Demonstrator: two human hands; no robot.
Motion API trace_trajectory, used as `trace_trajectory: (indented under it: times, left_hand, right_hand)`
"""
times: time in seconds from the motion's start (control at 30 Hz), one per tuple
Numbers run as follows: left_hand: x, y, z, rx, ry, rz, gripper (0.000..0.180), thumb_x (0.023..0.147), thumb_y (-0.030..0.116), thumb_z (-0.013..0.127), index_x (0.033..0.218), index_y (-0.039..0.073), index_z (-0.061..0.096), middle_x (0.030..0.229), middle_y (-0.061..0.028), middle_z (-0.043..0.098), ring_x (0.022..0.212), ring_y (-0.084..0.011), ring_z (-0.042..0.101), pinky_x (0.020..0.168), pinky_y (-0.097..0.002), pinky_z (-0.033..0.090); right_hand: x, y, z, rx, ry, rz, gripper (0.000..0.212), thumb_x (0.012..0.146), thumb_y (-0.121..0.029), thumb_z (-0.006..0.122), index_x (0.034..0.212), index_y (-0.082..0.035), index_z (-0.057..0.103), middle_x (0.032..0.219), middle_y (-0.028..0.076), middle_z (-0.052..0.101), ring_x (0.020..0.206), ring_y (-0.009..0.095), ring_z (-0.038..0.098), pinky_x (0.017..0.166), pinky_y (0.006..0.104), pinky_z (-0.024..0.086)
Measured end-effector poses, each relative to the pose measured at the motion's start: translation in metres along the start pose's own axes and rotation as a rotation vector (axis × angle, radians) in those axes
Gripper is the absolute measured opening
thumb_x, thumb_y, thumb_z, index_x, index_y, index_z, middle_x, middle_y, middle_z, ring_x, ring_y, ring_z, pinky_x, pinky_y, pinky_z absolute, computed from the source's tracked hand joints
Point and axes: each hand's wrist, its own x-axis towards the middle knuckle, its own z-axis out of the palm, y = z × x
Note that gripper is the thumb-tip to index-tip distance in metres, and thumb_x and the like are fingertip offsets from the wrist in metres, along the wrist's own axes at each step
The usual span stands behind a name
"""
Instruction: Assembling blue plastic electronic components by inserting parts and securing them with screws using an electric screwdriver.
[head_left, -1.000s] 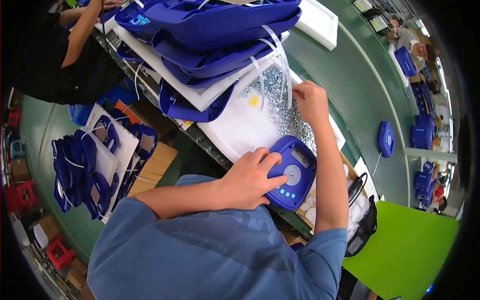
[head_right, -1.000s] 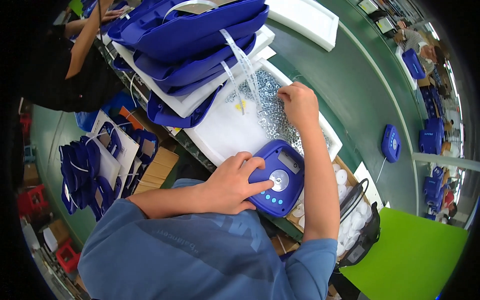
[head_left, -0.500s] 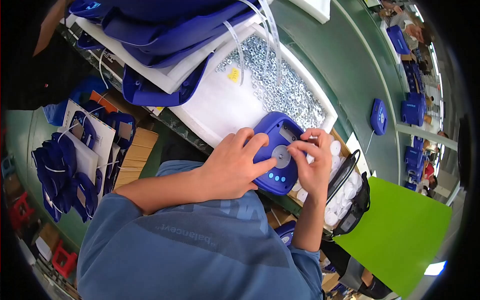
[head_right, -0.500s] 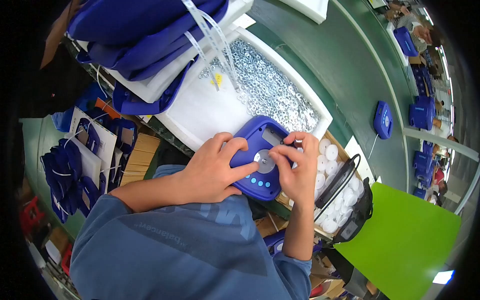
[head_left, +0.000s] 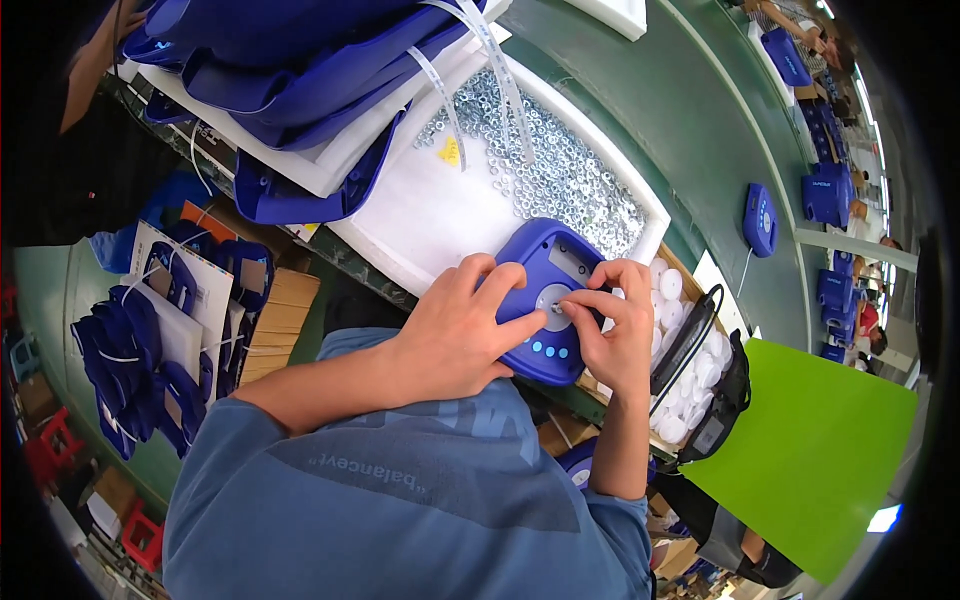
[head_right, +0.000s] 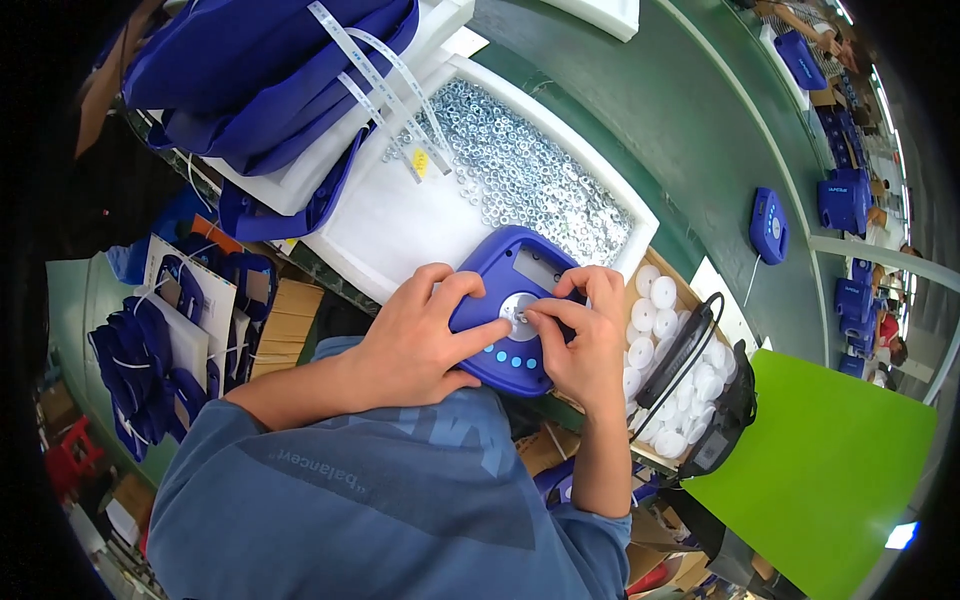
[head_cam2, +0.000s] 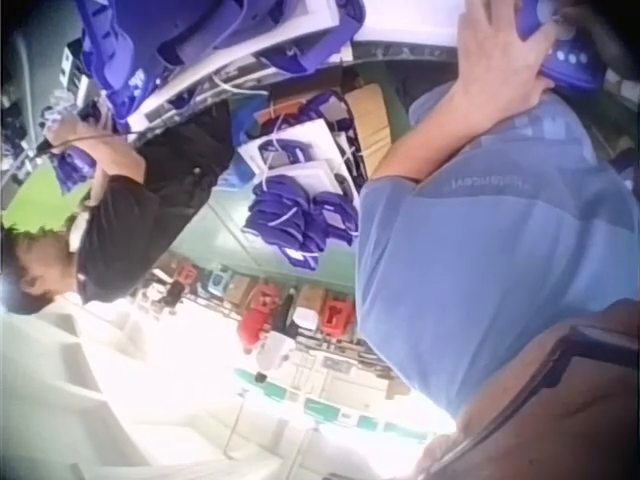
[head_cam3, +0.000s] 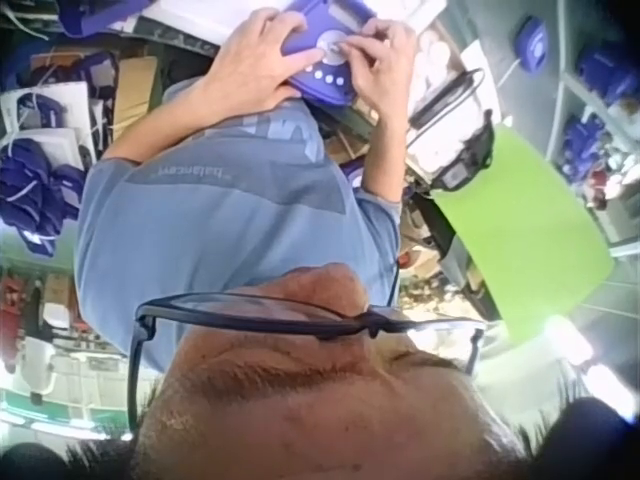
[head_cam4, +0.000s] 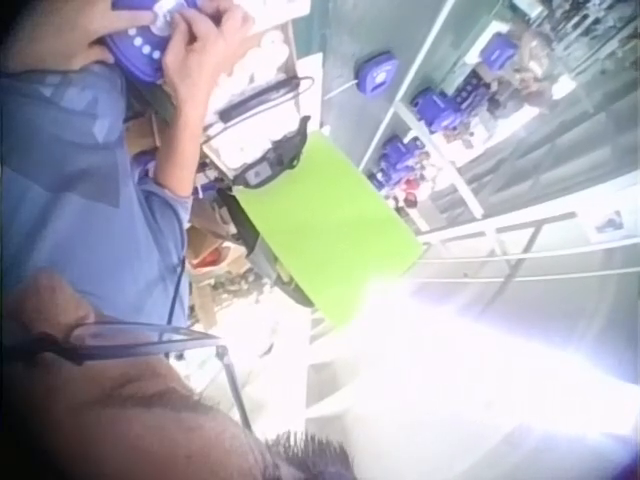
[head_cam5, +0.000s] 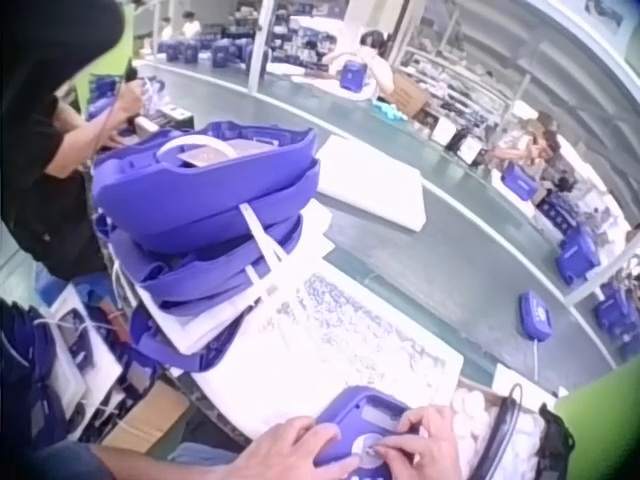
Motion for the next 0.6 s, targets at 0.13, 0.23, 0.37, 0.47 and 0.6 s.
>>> trace_trajectory:
  times: [0.13,0.23,0.37,0.47,0.6]
  left_hand:
    - [0.002,0.0,0.0,-0.002,-0.01,0.004,0.07,0.06,0.025,0.097,0.126,0.019,0.075,0.132,-0.0118,0.052,0.122,-0.0395,0.049,0.1,-0.0474,0.052]
    - [0.006,0.0,0.001,-0.016,-0.008,0.027,0.07,0.06,0.025,0.097,0.126,0.019,0.075,0.132,-0.0127,0.052,0.122,-0.0405,0.049,0.102,-0.0492,0.051]
    - [0.006,0.001,-0.007,-0.038,-0.058,-0.02,0.07,0.059,0.025,0.098,0.126,0.019,0.075,0.133,-0.0153,0.052,0.122,-0.0438,0.049,0.105,-0.0535,0.048]
    - [0.005,0.006,-0.007,0.011,-0.07,-0.025,0.072,0.058,0.023,0.099,0.127,0.018,0.075,0.134,-0.017,0.05,0.124,-0.0439,0.047,0.105,-0.0529,0.048]
    - [0.006,0.004,-0.005,0.031,-0.091,0.001,0.074,0.057,0.022,0.1,0.127,0.018,0.076,0.135,-0.0175,0.047,0.125,-0.0431,0.045,0.104,-0.0517,0.049]
  right_hand:
    - [0.0,0.003,0.0,0.009,0.014,-0.016,0.016,0.076,-0.001,0.083,0.091,-0.005,0.082,0.103,0.008,0.062,0.105,0.029,0.057,0.091,0.0398,0.049]
    - [-0.013,0.002,-0.008,0.023,0.134,0.028,0.019,0.079,0.001,0.082,0.097,-0.005,0.082,0.105,0.01,0.066,0.101,0.028,0.063,0.086,0.0391,0.052]
    - [-0.06,0.056,-0.044,-0.057,0.62,0.512,0.021,0.091,-0.011,0.082,0.109,-0.001,0.077,0.108,0.015,0.072,0.09,0.028,0.071,0.081,0.0381,0.057]
    - [-0.113,0.134,-0.062,-0.81,0.539,0.84,0.061,0.086,-0.051,0.086,0.118,0.0,0.073,0.105,0.019,0.072,0.09,0.036,0.071,0.081,0.0472,0.056]
    - [-0.119,0.15,-0.058,-0.546,0.494,0.936,0.064,0.082,-0.052,0.088,0.11,0.004,0.074,0.1,0.021,0.074,0.09,0.041,0.071,0.08,0.0492,0.056]
